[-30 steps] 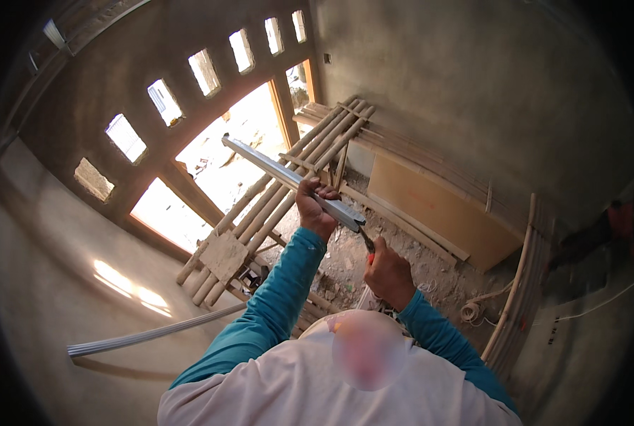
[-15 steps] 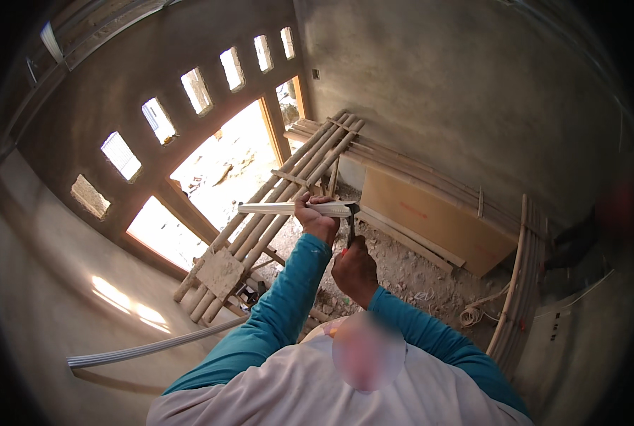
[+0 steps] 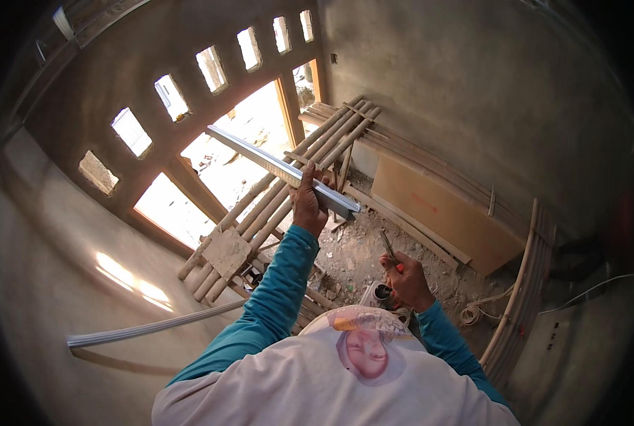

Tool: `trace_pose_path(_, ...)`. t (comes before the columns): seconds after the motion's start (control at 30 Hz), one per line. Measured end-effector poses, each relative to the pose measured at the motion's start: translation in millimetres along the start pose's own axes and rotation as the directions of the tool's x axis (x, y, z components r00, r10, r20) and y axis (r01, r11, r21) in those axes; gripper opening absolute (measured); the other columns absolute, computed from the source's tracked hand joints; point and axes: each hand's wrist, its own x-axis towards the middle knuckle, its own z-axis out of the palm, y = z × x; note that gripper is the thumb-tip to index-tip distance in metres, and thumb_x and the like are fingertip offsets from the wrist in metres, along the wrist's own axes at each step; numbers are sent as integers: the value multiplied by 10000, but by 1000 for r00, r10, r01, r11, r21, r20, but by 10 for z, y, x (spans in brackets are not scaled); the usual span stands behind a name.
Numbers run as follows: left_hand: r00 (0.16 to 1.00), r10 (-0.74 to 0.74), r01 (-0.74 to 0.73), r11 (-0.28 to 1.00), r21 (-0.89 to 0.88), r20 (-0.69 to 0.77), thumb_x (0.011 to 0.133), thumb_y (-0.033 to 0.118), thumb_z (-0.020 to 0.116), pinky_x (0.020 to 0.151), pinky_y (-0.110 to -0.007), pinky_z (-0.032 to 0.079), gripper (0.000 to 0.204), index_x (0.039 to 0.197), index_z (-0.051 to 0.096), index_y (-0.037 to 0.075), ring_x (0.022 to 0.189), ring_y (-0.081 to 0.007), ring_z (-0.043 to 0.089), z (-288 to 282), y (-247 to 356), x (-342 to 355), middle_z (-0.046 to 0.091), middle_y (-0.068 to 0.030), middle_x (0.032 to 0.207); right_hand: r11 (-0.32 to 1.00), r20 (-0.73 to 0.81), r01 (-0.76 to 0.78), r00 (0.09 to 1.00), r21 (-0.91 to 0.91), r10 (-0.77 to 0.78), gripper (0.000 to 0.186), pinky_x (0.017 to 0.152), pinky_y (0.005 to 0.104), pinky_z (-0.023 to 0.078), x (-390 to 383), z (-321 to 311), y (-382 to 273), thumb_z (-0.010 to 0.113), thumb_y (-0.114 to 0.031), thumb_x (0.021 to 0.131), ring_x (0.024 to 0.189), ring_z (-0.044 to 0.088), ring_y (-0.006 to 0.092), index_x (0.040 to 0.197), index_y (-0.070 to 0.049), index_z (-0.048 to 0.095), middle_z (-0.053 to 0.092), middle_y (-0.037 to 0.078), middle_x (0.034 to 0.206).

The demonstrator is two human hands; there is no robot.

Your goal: The person uses shears to cut metal studs while standing on a wooden scaffold in an unfinished room, handling the studs and moving them into position.

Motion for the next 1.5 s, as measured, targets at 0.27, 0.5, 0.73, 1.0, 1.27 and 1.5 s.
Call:
trace_pose_path(0.27,989,-128,128,992,2,-74,912,350,806,494,-284,500,363,960,523,128,550,-99,528,-9,-113,-57,510,18,707,944,128,39,992,-329,4,343,514,389,407,32,-37,-594,701,-311,985,494,479,192,869,12,698,534,145,563)
trace_pose_path(0.5,968,-235,240,970,43,-90,952,359,762,487,-281,489,335,854,525,143,542,-108,521,-36,-260,-123,473,14,656,949,178,-64,976,-308,124,366,520,400,419,223,-3,-504,714,-332,970,495,482,240,839,9,699,565,171,577)
trace_pose_path(0.73,826,-562,550,823,-141,-57,968,366,736,474,-308,483,372,873,478,114,489,-158,456,-190,-325,-113,420,2,634,897,99,285,959,-338,-267,418,499,395,390,374,77,-106,732,-337,971,500,447,193,757,14,656,498,148,543)
trace_pose_path(1.0,690,-719,690,689,-219,-88,1015,301,680,431,-285,464,293,974,456,116,478,-139,441,-328,-483,-124,429,-5,649,831,128,359,932,-425,-338,326,525,412,469,337,33,-34,778,-285,913,551,587,367,778,-17,649,574,178,595)
trace_pose_path(1.27,686,-725,704,682,-200,-61,1014,327,676,446,-304,506,310,964,456,113,490,-150,487,-356,-513,-142,456,-14,647,776,128,358,930,-519,-344,129,616,465,542,423,-61,-60,735,-138,851,711,682,389,932,-65,666,670,184,811)
trace_pose_path(1.5,625,-780,751,612,-246,-35,1023,290,662,446,-305,495,278,943,449,130,508,-146,519,-167,-527,-168,477,-13,623,737,25,369,901,-566,-433,137,589,459,531,481,-36,-47,708,-155,891,683,661,399,916,-61,612,639,167,777)
